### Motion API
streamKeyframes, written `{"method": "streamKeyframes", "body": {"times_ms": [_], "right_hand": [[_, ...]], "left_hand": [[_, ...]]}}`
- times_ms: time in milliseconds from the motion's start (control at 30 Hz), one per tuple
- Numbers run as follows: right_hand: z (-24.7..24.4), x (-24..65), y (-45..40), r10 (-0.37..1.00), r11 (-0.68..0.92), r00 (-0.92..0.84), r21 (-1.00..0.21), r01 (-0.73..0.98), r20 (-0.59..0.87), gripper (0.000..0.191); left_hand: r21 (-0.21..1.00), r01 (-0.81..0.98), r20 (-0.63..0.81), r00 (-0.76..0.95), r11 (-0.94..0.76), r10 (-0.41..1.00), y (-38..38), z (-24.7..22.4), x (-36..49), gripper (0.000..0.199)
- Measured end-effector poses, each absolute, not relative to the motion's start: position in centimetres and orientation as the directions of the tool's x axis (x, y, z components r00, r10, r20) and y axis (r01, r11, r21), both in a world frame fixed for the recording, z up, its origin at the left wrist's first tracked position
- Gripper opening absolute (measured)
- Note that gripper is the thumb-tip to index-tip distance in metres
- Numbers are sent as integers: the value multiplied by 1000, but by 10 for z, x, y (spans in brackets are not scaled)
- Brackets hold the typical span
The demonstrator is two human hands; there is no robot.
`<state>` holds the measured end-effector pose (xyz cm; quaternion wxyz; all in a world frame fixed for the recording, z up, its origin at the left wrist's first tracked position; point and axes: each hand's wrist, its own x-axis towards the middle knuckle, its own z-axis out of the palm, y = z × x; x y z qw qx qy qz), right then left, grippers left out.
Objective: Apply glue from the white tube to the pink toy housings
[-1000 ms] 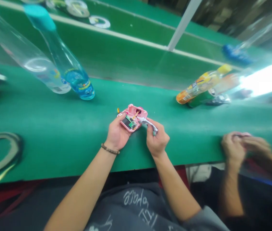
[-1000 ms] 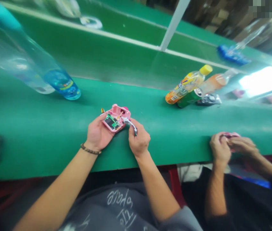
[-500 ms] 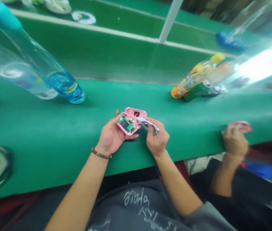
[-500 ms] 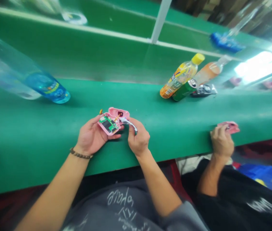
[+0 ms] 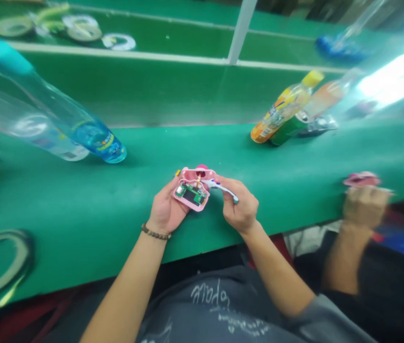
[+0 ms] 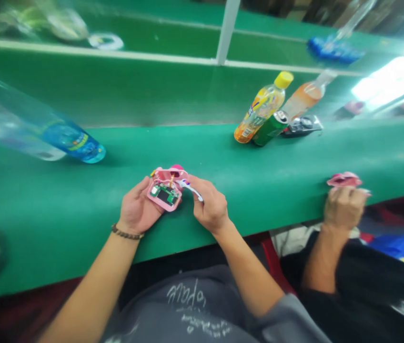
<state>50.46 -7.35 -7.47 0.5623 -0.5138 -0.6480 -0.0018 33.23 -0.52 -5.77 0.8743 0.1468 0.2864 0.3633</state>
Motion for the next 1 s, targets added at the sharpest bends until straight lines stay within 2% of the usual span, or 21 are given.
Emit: {"method": "streamKeyframes", "body": {"times_ms": [200, 367, 467, 633, 700, 767, 833, 900, 1000], "right_hand": [[-78, 509, -77, 665, 471, 190, -602, 645, 723, 50], [-79, 502, -76, 704, 411, 322, -733, 542, 633, 42], [-80, 497, -76, 722, 365, 461, -850, 380, 516, 32], [-70, 494, -88, 699, 345, 600, -918, 195, 390, 23], [-66, 496, -89, 657, 342, 712, -940, 9, 246, 18], [-64, 499, -81, 647, 336, 761, -913, -232, 45, 13], [-67, 498, -64, 661, 304, 740, -856, -419, -128, 10], [-69, 490, -42, 685, 243, 693, -826, -509, -226, 14], [-68, 470, -15, 788, 169, 579, -830, -531, -209, 31]], "left_hand": [[484, -544, -446, 521, 686, 728, -5, -61, 336, 36], [444, -597, -432, 511, 668, 743, -9, -58, 337, 41], [441, -580, -412, 547, 685, 728, -11, -55, 338, 45], [459, -542, -415, 569, 704, 710, -11, -54, 339, 47], [460, -555, -414, 556, 693, 721, -12, -54, 339, 46], [449, -578, -408, 546, 681, 732, -12, -53, 338, 45], [431, -590, -385, 564, 682, 731, -13, -52, 338, 43], [419, -588, -365, 589, 692, 721, -15, -50, 337, 42], [408, -566, -381, 608, 716, 697, -16, -47, 334, 37]]}}
